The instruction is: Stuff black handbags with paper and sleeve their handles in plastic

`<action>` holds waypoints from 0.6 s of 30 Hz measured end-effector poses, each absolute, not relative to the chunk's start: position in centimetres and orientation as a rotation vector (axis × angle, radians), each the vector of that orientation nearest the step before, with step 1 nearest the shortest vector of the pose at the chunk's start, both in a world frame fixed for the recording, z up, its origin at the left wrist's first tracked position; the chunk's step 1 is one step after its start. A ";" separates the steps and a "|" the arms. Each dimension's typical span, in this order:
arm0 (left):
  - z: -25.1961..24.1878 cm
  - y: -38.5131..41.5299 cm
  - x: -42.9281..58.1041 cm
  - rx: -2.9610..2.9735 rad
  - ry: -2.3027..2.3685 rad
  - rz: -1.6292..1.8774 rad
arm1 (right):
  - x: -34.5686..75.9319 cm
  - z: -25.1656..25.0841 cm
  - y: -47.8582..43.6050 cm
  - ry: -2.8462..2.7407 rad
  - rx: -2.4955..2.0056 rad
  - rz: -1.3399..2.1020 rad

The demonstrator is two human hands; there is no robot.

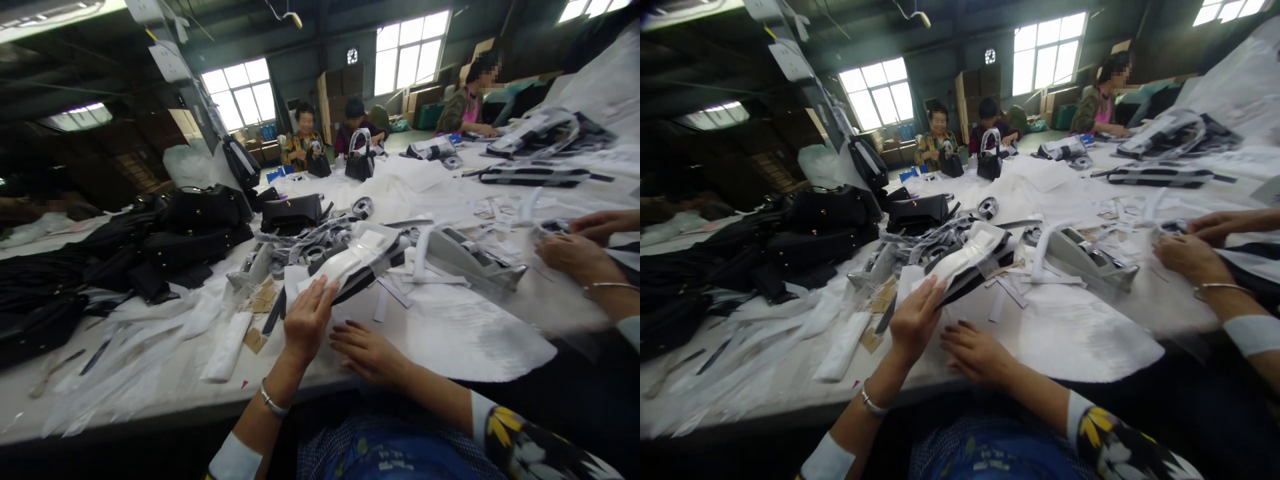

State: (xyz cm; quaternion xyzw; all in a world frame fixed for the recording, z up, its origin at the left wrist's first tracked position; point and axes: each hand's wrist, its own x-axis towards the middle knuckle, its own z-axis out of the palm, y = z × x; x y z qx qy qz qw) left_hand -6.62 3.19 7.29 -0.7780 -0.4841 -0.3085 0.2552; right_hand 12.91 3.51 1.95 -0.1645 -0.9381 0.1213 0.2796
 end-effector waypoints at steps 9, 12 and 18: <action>3.2 -1.4 -2.5 -2.172 -1.199 -0.842 | 18.7 9.1 3.3 -2.224 -0.326 0.177; 1.4 -2.5 -1.5 -2.177 -1.197 -0.805 | 17.4 9.9 8.1 -2.235 -0.717 0.332; 0.2 -3.1 -0.4 -2.136 -1.194 -0.847 | 10.7 7.3 18.2 -2.477 -1.396 0.659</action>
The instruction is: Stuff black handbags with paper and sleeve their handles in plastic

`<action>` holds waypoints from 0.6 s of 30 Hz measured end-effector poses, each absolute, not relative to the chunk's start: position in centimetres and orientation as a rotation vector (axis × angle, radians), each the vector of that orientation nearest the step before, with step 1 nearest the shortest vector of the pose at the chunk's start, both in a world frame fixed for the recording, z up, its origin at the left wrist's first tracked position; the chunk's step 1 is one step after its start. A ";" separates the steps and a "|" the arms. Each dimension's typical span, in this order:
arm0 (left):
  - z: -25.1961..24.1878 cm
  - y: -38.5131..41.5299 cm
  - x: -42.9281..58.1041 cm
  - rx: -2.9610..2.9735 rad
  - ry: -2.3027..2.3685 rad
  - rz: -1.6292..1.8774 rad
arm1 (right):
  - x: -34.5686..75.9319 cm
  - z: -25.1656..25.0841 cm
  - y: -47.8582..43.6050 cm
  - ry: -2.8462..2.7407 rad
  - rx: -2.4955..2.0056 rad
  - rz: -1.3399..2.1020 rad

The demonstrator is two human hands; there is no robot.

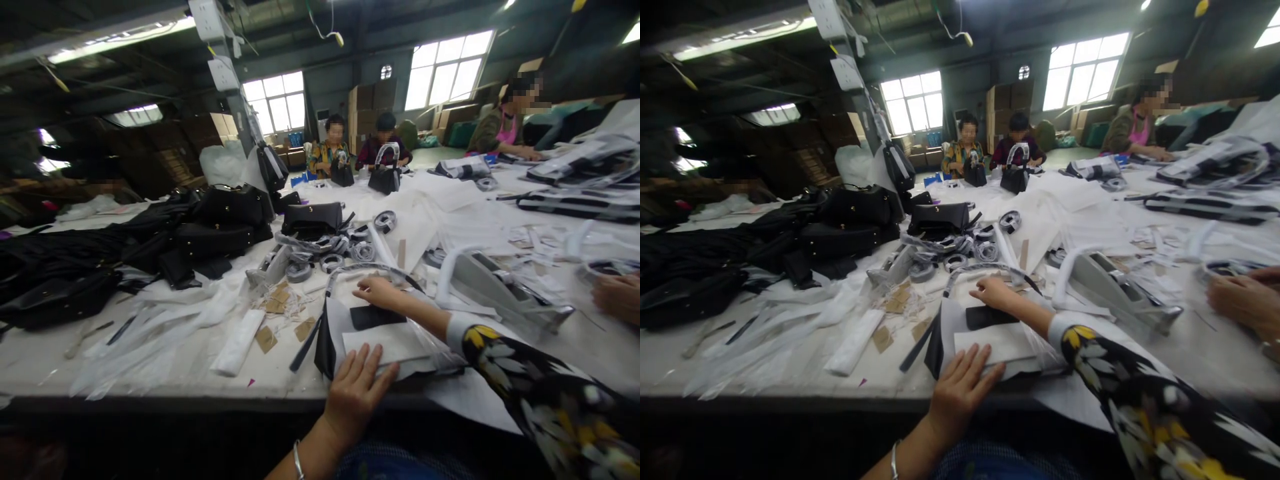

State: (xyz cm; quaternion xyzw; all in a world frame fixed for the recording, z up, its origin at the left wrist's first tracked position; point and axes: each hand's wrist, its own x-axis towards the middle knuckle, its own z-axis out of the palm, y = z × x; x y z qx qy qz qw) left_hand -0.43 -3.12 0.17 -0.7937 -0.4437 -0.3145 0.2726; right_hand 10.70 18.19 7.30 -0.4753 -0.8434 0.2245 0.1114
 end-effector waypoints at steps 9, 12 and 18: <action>-0.4 -3.7 0.5 -2.091 -1.199 -0.917 | 5.2 3.8 22.6 -2.377 -1.657 1.030; -0.3 -3.9 0.6 -2.090 -1.217 -0.934 | 5.9 4.0 22.7 -2.254 -1.579 1.216; -0.3 -4.0 0.6 -2.121 -1.235 -0.900 | 6.8 6.3 21.8 -1.964 -1.359 1.446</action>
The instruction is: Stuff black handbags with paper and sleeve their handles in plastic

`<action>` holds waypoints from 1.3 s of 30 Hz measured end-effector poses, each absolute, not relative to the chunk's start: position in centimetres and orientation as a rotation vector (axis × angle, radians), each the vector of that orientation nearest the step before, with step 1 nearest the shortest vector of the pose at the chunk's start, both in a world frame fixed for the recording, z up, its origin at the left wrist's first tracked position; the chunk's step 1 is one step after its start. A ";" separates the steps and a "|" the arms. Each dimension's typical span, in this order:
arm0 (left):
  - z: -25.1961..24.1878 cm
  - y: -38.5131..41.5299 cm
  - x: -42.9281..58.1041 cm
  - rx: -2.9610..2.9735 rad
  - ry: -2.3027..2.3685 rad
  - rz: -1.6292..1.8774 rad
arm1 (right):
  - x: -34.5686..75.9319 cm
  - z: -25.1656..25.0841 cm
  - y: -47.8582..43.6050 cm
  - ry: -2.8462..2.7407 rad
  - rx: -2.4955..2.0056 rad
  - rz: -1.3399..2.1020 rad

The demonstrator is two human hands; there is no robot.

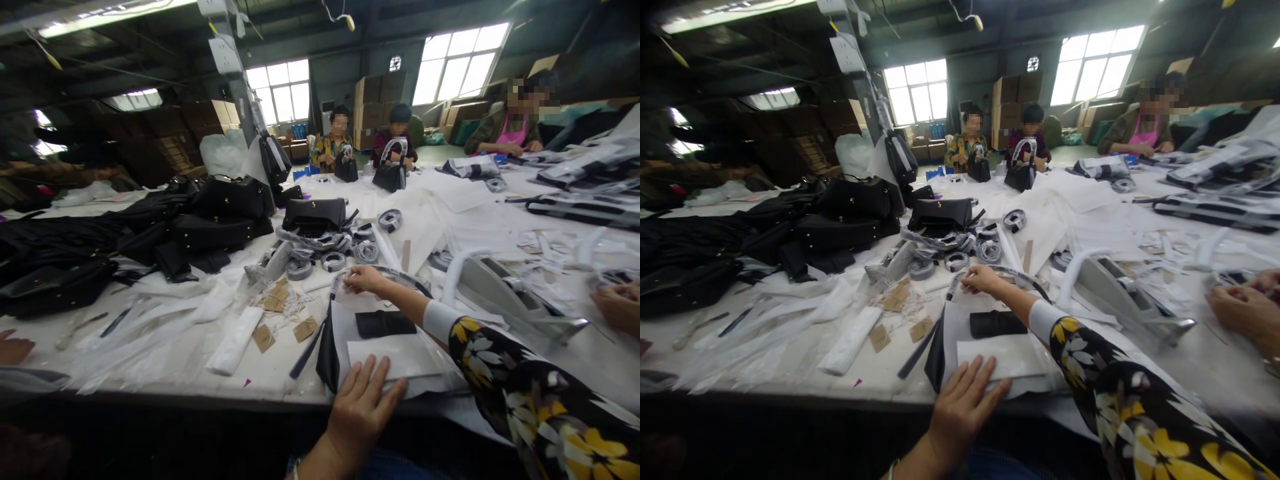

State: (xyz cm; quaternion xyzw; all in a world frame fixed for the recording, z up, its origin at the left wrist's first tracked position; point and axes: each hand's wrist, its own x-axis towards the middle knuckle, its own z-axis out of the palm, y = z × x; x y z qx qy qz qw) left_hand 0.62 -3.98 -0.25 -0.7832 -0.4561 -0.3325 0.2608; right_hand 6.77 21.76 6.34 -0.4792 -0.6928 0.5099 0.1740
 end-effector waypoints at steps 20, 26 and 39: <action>0.4 -3.9 0.2 -2.245 -1.278 -0.846 | 13.8 10.0 8.6 -2.219 -0.564 0.989; 1.7 -3.8 0.2 -2.272 -1.415 -0.914 | 15.5 6.4 6.0 -2.292 -0.369 0.835; 1.5 -4.8 -0.3 -2.225 -1.358 -0.991 | 16.6 5.7 5.4 -2.154 -0.301 0.955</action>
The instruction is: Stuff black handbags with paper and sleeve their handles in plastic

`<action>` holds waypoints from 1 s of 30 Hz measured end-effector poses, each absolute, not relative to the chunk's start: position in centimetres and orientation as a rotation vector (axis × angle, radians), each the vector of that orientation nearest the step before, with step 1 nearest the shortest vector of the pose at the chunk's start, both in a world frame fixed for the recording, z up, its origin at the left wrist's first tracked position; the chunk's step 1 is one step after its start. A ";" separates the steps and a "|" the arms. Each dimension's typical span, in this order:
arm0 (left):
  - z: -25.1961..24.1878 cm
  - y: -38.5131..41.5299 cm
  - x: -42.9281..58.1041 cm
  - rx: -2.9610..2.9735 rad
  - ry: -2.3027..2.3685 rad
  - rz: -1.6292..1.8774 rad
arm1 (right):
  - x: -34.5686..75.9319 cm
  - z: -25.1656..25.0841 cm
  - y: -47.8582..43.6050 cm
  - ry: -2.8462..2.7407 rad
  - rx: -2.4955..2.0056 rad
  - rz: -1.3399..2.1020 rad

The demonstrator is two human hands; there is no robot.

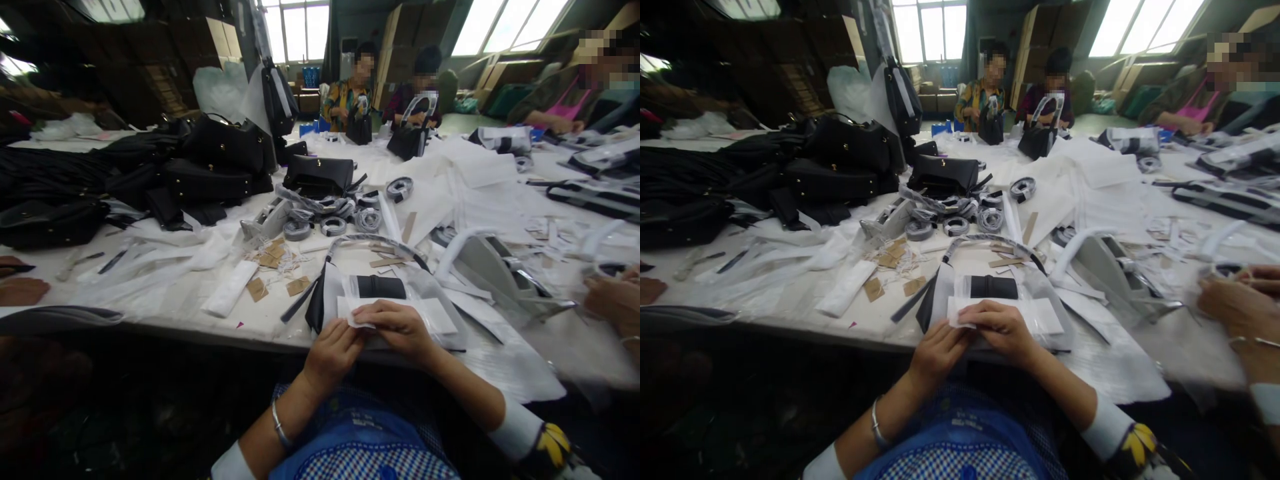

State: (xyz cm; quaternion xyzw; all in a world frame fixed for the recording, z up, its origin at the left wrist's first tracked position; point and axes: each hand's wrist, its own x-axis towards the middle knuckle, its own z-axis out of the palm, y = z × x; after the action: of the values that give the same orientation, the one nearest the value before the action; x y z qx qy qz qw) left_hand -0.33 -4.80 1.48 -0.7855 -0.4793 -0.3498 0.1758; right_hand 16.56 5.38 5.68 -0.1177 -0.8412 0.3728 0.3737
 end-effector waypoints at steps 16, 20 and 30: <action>2.3 -4.1 -2.5 -2.517 -1.207 -0.941 | 17.2 5.4 3.3 -2.145 -0.209 1.012; 2.7 -4.1 -3.6 -2.533 -1.084 -0.794 | 17.4 5.0 3.1 -2.140 -0.196 1.003; 0.4 -5.4 -3.4 -2.263 -1.248 -1.058 | 17.6 3.8 2.7 -2.232 -0.135 0.749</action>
State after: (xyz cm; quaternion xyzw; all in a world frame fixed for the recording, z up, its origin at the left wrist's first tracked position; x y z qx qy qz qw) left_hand -3.38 -5.38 0.39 -0.7980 -0.4401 -0.3732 0.1737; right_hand 17.55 2.72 3.82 -0.0528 -0.8748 0.2937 0.3816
